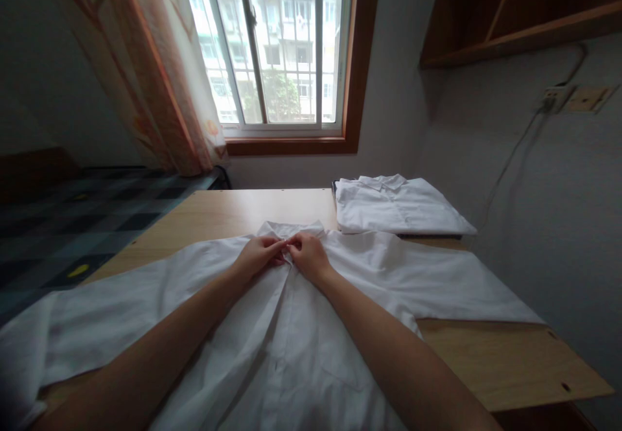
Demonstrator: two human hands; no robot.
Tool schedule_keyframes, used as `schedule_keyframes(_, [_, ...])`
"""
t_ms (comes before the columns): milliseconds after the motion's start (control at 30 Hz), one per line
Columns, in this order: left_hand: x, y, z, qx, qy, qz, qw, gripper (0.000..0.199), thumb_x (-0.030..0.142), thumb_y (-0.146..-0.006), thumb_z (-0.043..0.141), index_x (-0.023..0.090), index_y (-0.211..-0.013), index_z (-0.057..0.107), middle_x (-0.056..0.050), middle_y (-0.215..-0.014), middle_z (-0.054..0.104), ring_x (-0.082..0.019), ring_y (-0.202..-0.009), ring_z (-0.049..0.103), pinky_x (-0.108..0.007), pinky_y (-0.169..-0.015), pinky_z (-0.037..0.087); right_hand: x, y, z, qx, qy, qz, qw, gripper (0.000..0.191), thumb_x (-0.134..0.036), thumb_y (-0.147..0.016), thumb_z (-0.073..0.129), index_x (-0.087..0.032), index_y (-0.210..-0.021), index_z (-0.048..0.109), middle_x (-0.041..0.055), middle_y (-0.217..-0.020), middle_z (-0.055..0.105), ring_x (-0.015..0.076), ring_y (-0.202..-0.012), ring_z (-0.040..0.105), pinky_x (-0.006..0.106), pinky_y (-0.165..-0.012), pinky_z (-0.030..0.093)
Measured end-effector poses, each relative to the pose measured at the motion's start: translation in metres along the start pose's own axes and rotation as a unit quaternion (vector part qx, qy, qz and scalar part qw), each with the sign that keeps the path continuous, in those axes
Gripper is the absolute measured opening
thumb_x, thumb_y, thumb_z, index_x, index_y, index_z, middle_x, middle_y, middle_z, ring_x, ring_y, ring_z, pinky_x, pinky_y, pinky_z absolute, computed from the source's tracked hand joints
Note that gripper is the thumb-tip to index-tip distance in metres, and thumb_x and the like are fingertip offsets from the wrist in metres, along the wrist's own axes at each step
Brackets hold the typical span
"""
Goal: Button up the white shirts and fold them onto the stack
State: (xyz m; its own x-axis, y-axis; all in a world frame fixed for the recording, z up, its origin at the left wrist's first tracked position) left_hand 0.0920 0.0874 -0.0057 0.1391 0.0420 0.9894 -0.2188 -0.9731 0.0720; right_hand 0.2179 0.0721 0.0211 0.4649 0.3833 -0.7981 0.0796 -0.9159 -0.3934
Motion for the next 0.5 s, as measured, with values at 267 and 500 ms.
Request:
schedule_keyframes(267, [-0.002,0.000,0.000,0.014,0.015,-0.010,1.000,0.025,0.032,-0.072,0.081,0.013,-0.066,0.066,0.001,-0.054,0.063,-0.011,-0.051,0.064,-0.021,-0.053,0.055,-0.011,0.004,-0.001,0.009,0.060,-0.030,0.998,0.008,-0.010,-0.080,0.063,-0.015,-0.079,0.069,0.0035,-0.078,0.069,0.0153,-0.074,0.060,0.026,-0.070,0.044])
schedule_keyframes(500, [-0.005,-0.002,0.001,0.032,0.011,-0.026,0.999,0.018,0.012,-0.081,0.063,0.013,-0.063,0.061,0.004,-0.048,0.058,-0.010,-0.043,0.059,-0.018,-0.046,0.050,-0.015,0.004,-0.001,-0.004,0.061,-0.051,0.997,0.007,-0.009,-0.079,0.063,-0.015,-0.079,0.067,0.0030,-0.077,0.067,0.0144,-0.074,0.059,0.026,-0.071,0.045])
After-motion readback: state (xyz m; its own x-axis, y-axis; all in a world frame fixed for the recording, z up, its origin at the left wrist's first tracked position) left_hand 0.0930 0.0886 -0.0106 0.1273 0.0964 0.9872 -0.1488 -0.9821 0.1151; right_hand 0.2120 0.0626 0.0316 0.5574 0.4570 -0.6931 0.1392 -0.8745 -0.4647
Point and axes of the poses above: each hand's wrist, its own y-axis away from the middle knuckle, its own z-axis out of the palm, x = y × z, the point moved 10 cm from there along -y, towards the middle knuckle
